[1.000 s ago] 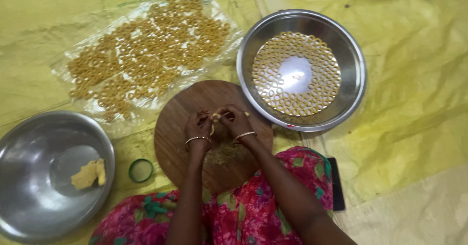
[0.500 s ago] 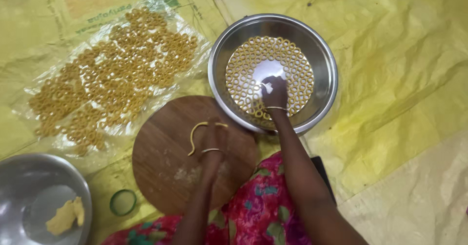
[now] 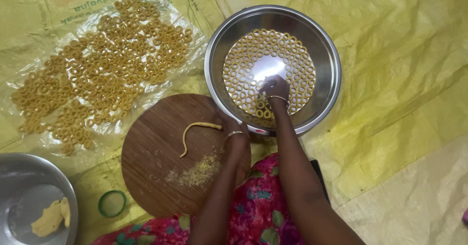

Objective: The person rolls small pieces of dough into thin ropes on a wooden board, then joins the ends to form rings and places them into a metal bowl. The process is repeated continuously with dough taken from a nearby bowl.

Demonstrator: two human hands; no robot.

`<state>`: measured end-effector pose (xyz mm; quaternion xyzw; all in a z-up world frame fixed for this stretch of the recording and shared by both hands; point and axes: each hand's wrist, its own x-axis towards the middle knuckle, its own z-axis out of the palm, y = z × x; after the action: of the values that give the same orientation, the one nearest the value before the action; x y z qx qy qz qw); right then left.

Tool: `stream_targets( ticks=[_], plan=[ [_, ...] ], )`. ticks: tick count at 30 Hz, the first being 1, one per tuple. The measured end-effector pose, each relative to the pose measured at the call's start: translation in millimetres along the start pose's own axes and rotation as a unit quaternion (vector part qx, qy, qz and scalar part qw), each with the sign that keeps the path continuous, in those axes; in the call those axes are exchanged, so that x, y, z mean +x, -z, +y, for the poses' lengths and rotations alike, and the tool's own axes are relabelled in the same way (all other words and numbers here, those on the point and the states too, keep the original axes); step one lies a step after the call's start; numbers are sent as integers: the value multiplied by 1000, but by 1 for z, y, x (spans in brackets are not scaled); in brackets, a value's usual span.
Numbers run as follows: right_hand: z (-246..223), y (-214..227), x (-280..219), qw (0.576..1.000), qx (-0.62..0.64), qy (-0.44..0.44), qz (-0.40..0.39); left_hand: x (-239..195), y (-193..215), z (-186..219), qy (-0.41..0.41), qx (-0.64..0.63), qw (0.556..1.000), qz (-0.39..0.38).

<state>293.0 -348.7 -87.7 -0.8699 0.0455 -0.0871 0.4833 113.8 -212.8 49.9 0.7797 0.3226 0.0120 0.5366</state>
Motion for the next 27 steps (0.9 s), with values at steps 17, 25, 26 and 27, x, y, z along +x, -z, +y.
stream_targets(
  ticks=[17,25,26,27],
  plan=[
    [-29,-7,-10,958,-266,-89,-65,37,8,-53,-118,107,987,-37],
    [-18,-11,-15,938,-347,-15,-25,36,14,-52,-124,91,987,-43],
    [-18,-12,-16,938,-345,-24,-29,35,17,-48,-123,90,987,-46],
    [-19,-14,-16,938,-343,-31,-32,34,21,-44,-119,90,987,-50]
  ],
)
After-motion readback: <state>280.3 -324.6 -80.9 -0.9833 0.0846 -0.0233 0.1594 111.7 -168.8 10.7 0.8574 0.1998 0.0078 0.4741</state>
